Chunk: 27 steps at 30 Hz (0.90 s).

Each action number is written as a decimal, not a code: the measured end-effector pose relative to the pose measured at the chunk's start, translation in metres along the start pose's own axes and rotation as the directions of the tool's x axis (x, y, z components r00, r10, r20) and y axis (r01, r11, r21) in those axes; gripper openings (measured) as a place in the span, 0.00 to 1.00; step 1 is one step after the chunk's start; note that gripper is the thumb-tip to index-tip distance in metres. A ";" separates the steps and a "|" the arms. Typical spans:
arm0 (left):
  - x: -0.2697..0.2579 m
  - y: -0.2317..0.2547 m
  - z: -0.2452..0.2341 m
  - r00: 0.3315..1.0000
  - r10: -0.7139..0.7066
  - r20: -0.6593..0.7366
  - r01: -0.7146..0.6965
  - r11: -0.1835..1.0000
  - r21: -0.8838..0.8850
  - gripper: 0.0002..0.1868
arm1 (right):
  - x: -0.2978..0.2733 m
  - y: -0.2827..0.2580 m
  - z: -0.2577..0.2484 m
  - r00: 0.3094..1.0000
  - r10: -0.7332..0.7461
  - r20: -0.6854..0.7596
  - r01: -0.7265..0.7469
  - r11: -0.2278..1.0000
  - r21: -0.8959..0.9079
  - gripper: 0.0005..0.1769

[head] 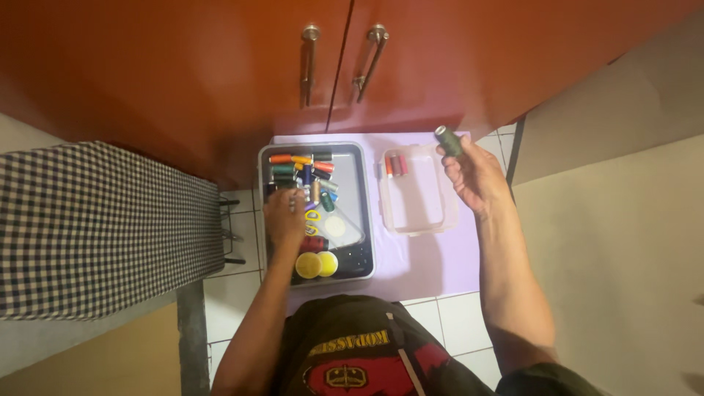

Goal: The person picks up thread spools from a tray and places them into a small plastic container one at a time.

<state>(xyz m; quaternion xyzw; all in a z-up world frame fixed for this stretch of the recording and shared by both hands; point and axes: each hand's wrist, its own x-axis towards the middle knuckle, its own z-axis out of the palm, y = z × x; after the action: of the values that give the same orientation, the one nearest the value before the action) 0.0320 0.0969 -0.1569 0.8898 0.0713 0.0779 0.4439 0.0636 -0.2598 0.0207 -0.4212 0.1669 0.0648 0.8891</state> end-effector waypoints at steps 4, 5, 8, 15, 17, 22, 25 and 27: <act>0.001 0.093 -0.013 0.960 0.268 -0.077 -0.278 0.909 -0.310 0.21 | -0.034 0.003 0.024 0.981 -0.127 0.146 0.177 0.889 -0.421 0.16; -0.001 0.120 -0.019 0.918 0.395 -0.044 -0.379 0.839 -0.391 0.26 | -0.043 0.004 0.031 0.971 -0.126 0.201 0.215 0.826 -0.522 0.15; -0.012 0.186 -0.028 0.828 0.561 0.013 -0.411 0.623 -0.666 0.27 | -0.065 0.014 0.051 0.959 -0.110 0.262 0.255 0.742 -0.620 0.16; -0.031 0.207 -0.040 0.845 0.450 0.290 -0.229 0.793 -0.565 0.08 | -0.077 0.026 0.061 0.837 -0.503 0.216 0.519 0.605 -0.604 0.16; -0.030 0.199 -0.044 0.801 0.582 0.141 -0.465 0.752 -0.467 0.05 | -0.080 0.025 0.049 0.842 -0.407 0.353 0.471 0.236 -0.850 0.14; -0.027 0.189 -0.039 0.766 0.584 0.268 -0.387 0.753 -0.532 0.05 | -0.086 0.033 0.016 0.932 -0.097 0.348 0.315 0.689 -0.653 0.17; -0.053 0.192 -0.032 0.717 0.613 0.332 -0.370 0.738 -0.564 0.04 | -0.084 0.041 0.006 0.961 -0.233 0.149 0.272 0.690 -0.671 0.16; -0.057 0.192 -0.027 0.699 0.644 0.310 -0.430 0.726 -0.537 0.05 | -0.084 0.038 0.001 0.962 -0.270 0.049 0.186 0.510 -0.840 0.16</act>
<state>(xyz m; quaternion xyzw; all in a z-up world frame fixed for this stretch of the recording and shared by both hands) -0.0184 -0.0071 0.0085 0.7411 -0.3291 -0.0005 0.5851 -0.0241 -0.2330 0.0232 -0.8145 0.0978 0.0005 0.5719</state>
